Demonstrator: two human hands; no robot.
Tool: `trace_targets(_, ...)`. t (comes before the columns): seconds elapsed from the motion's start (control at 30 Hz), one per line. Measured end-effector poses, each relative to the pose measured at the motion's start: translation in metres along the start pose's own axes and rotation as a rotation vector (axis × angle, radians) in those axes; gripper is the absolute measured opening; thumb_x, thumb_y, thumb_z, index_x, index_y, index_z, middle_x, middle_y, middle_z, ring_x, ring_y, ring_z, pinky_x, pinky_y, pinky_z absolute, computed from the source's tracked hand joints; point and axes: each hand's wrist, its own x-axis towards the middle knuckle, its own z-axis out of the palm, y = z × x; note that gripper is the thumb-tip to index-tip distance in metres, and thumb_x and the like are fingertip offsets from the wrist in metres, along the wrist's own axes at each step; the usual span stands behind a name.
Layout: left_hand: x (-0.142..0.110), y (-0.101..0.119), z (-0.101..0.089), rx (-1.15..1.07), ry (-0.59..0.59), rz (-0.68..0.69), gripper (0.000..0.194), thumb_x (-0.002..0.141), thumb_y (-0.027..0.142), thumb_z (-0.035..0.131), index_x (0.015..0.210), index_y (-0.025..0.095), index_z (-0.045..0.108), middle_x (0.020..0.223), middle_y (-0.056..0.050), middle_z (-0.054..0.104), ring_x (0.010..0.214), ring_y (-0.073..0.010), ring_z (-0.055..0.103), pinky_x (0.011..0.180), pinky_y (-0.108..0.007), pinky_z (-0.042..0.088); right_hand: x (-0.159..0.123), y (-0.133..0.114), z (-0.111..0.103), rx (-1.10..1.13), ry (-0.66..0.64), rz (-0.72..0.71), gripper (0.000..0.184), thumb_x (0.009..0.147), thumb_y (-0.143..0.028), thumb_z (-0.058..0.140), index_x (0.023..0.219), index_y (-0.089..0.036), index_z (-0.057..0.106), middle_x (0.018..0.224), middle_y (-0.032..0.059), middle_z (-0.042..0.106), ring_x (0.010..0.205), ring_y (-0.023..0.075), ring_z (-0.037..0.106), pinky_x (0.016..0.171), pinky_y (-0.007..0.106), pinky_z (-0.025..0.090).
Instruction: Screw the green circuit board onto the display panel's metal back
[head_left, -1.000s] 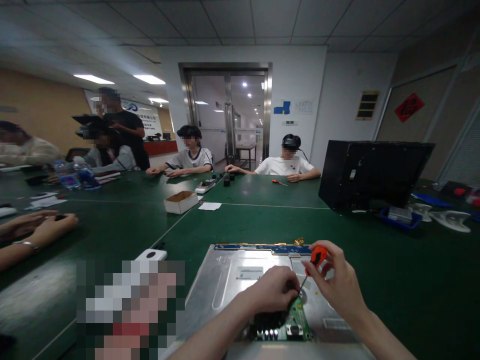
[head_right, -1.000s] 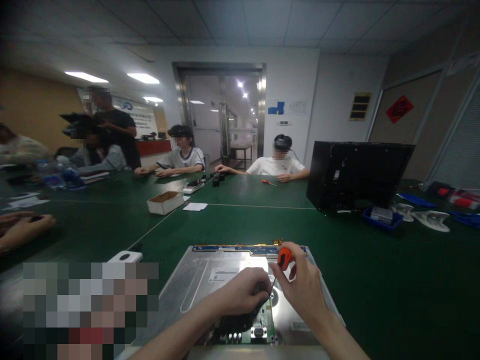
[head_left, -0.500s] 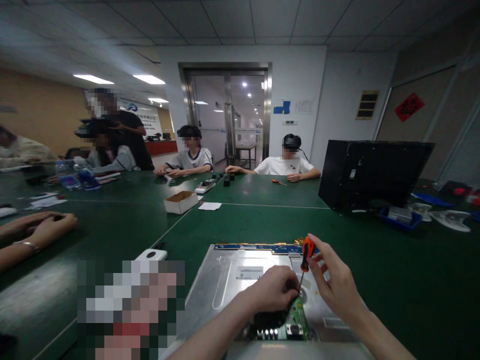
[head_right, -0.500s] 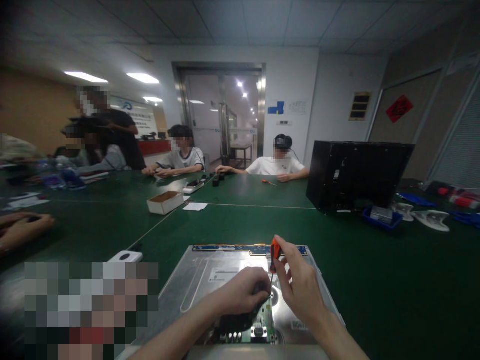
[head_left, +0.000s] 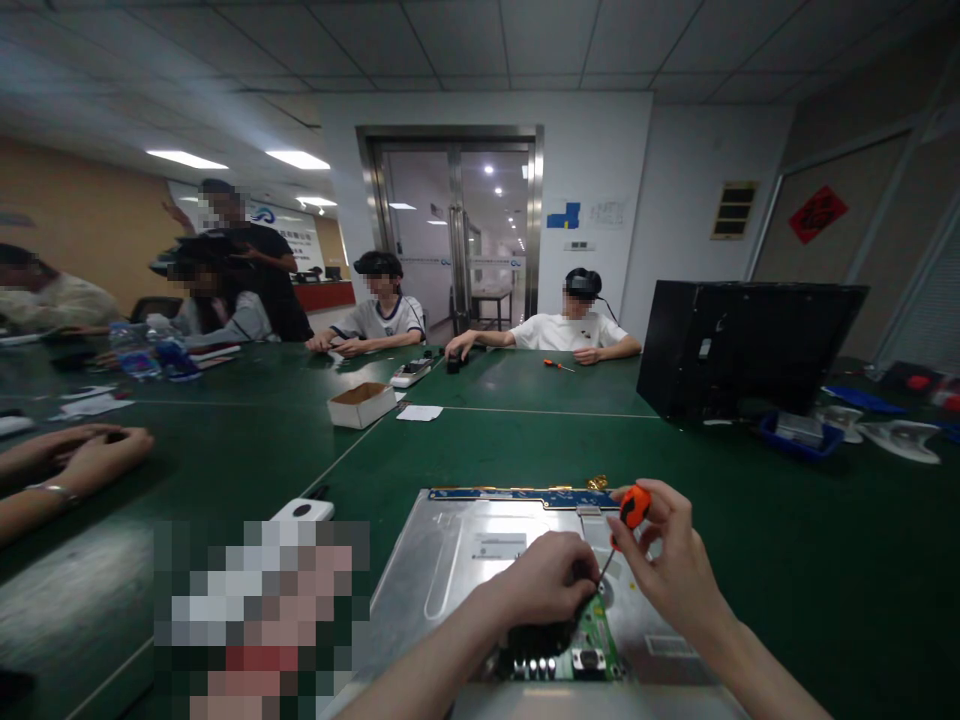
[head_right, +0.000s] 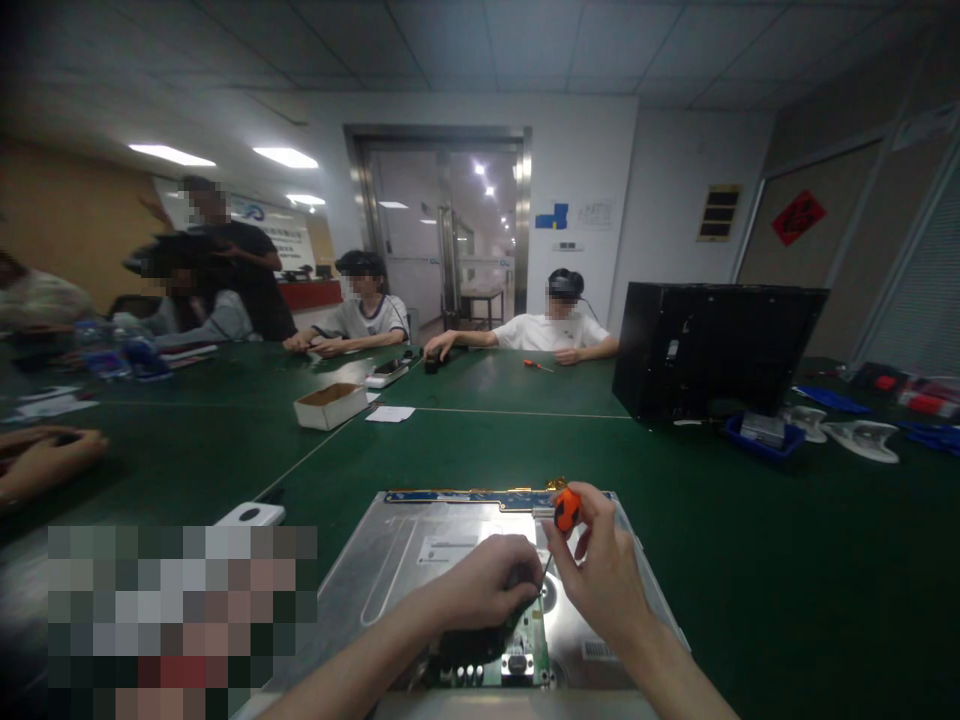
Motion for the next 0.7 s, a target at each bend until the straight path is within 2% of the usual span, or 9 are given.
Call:
trace_targets(0.13, 0.0, 0.0009, -0.0012, -0.001, -0.006, 0.011, 0.016, 0.079, 0.009, 0.065, 0.091, 0.014, 0.075, 0.084, -0.004, 0.071, 0.069, -0.0162, 0.059, 0.062, -0.022, 0.04, 0.0005, -0.0005, -0.0012, -0.03, -0.029, -0.004, 0.035, 0.1, -0.041, 0.048, 0.128, -0.022, 0.04, 0.092, 0.0069, 0.068, 0.052, 0.0134, 0.062, 0.04, 0.023, 0.05)
trace_targets(0.37, 0.001, 0.0002, -0.0006, -0.017, -0.01, 0.003, 0.017, 0.078, 0.008, 0.065, 0.091, 0.014, 0.075, 0.084, -0.004, 0.072, 0.071, -0.0168, 0.06, 0.064, -0.022, 0.041, 0.0065, -0.0079, -0.0044, -0.02, -0.049, -0.076, 0.033, 0.103, -0.031, 0.043, 0.134, -0.023, 0.043, 0.095, 0.0068, 0.062, 0.061, 0.0133, 0.064, 0.045, 0.022, 0.053)
trace_targets(0.57, 0.001, 0.0005, -0.0006, -0.021, -0.009, -0.014, 0.016, 0.078, 0.01, 0.066, 0.091, 0.015, 0.075, 0.085, -0.005, 0.073, 0.071, -0.0167, 0.061, 0.064, -0.022, 0.041, 0.0035, -0.0054, -0.0038, -0.018, -0.067, -0.033, 0.039, 0.103, -0.03, 0.041, 0.141, -0.02, 0.038, 0.084, 0.0039, 0.065, 0.061, 0.0156, 0.066, 0.049, 0.025, 0.056)
trace_targets(0.7, 0.0006, 0.0005, -0.0002, -0.016, -0.002, -0.001, 0.016, 0.079, 0.01, 0.065, 0.09, 0.015, 0.075, 0.084, -0.004, 0.072, 0.071, -0.0165, 0.062, 0.064, -0.022, 0.042, 0.0028, -0.0046, -0.0042, -0.02, -0.068, -0.014, 0.04, 0.103, -0.036, 0.042, 0.138, -0.018, 0.037, 0.08, 0.0038, 0.066, 0.057, 0.0156, 0.066, 0.043, 0.023, 0.053)
